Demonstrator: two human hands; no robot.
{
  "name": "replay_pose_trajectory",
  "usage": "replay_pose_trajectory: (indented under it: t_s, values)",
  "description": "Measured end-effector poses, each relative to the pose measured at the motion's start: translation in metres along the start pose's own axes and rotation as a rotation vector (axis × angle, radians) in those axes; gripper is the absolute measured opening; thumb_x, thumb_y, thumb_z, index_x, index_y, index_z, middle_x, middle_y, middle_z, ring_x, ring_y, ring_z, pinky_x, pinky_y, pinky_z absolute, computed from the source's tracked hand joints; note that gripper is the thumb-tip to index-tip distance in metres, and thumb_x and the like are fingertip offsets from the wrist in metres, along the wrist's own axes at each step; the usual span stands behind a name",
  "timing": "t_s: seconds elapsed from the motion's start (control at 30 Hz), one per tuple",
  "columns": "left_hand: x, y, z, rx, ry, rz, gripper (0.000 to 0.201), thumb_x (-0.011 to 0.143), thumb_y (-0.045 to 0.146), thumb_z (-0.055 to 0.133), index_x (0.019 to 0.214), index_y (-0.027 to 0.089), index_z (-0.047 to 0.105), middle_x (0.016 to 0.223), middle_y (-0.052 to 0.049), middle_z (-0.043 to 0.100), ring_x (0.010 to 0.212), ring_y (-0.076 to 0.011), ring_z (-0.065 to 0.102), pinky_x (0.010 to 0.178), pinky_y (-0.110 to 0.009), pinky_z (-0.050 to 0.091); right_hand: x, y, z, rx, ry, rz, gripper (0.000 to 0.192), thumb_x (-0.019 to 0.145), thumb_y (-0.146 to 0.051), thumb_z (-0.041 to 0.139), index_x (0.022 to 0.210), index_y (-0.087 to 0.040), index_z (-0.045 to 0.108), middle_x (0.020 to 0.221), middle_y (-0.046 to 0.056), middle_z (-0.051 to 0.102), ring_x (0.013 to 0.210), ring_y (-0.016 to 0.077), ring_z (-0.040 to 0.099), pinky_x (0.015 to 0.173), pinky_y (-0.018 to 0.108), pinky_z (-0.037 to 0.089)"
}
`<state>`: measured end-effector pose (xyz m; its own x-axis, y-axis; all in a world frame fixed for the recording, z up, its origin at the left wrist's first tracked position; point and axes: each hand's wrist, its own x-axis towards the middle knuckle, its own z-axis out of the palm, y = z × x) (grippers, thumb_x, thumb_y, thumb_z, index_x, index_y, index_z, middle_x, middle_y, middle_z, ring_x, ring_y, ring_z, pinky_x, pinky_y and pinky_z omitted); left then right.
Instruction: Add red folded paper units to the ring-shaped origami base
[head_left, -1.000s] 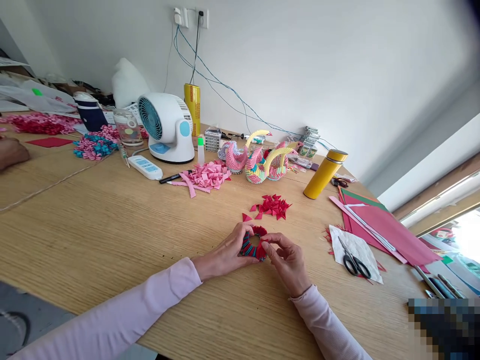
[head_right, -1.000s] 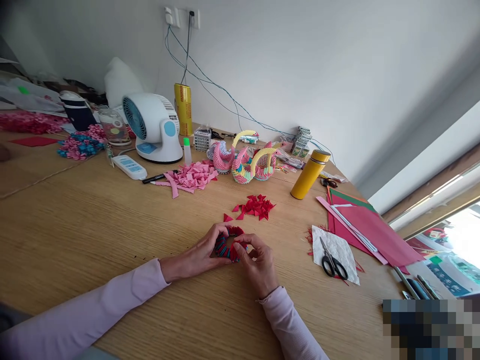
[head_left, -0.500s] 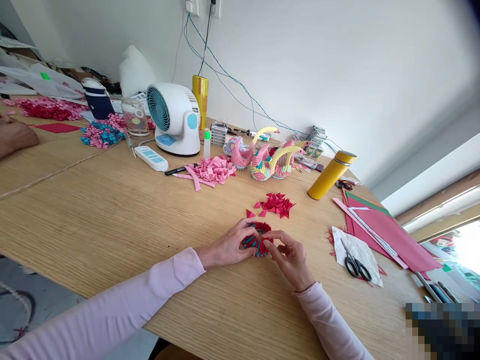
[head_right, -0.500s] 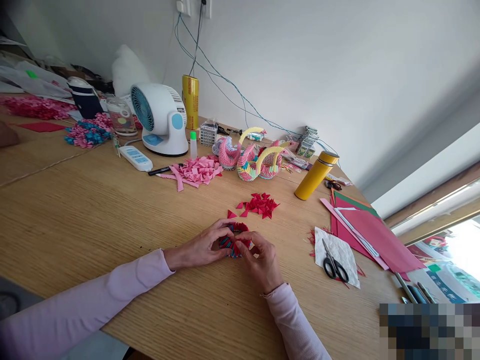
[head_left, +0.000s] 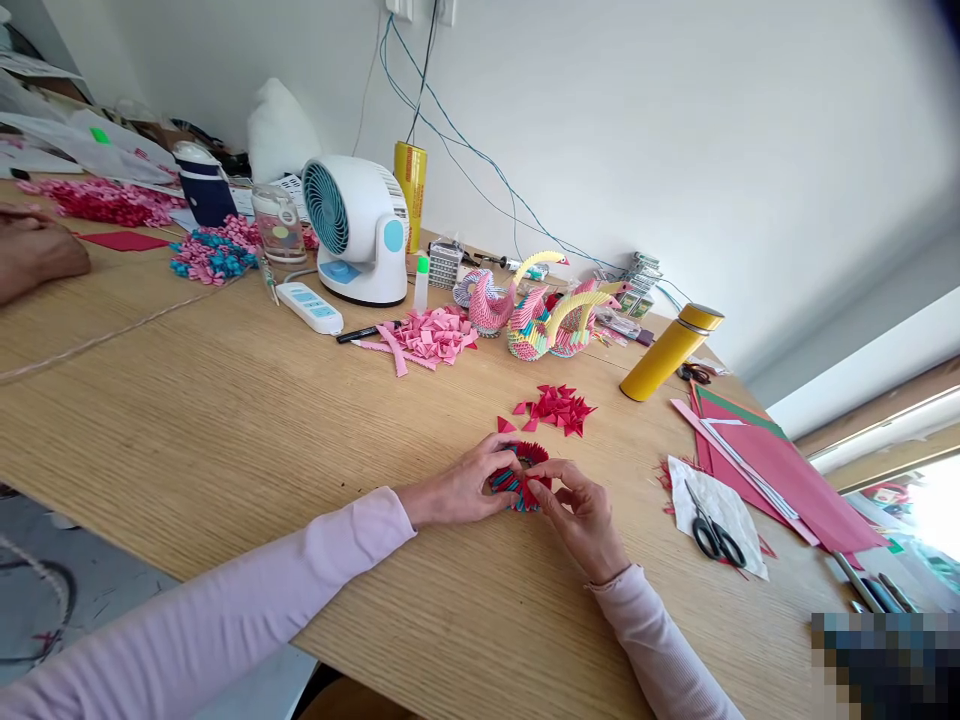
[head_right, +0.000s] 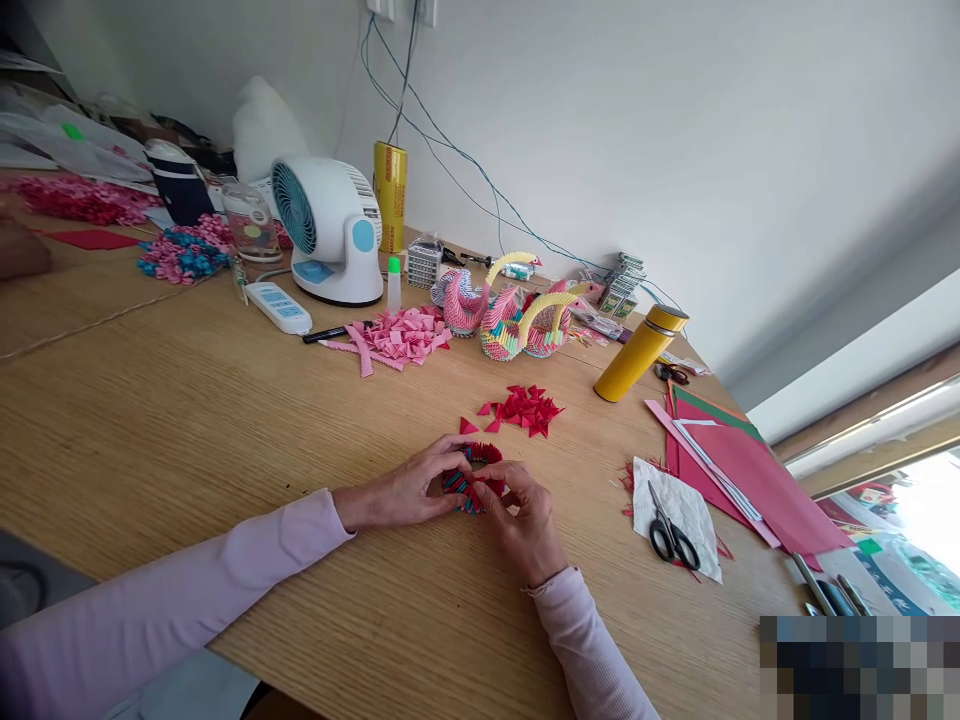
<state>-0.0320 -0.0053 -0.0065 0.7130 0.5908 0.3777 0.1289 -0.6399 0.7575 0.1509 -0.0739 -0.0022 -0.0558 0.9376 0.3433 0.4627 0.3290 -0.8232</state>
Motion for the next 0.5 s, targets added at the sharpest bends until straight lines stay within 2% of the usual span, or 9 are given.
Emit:
replay_pose_trajectory:
  t_s: [0.27, 0.5]
  values:
    - [0.0, 0.0069, -0.0048, 0.003, -0.017, -0.019, 0.022, 0.072, 0.006, 0.063, 0.089, 0.018, 0.058, 0.131, -0.013, 0.048, 0.127, -0.0239, 0.044, 0.103, -0.038, 0.039, 0.0004, -0.0014, 0.0008, -0.007, 0.012, 0.01, 0.015, 0.084, -0.033, 0.061, 0.091, -0.022, 0.068, 0.093, 0.006, 0.063, 0.074, 0.0141, 0.06, 0.054, 0.022, 0.048]
    - [0.0, 0.0049, -0.0035, -0.002, -0.013, -0.019, 0.023, 0.068, 0.003, 0.062, 0.085, 0.018, 0.057, 0.132, -0.012, 0.048, 0.124, -0.0232, 0.048, 0.101, -0.035, 0.041, -0.0002, 0.001, 0.0026, -0.002, 0.035, 0.032, 0.016, 0.083, -0.034, 0.061, 0.092, -0.022, 0.069, 0.094, 0.006, 0.064, 0.076, 0.015, 0.06, 0.056, 0.024, 0.048]
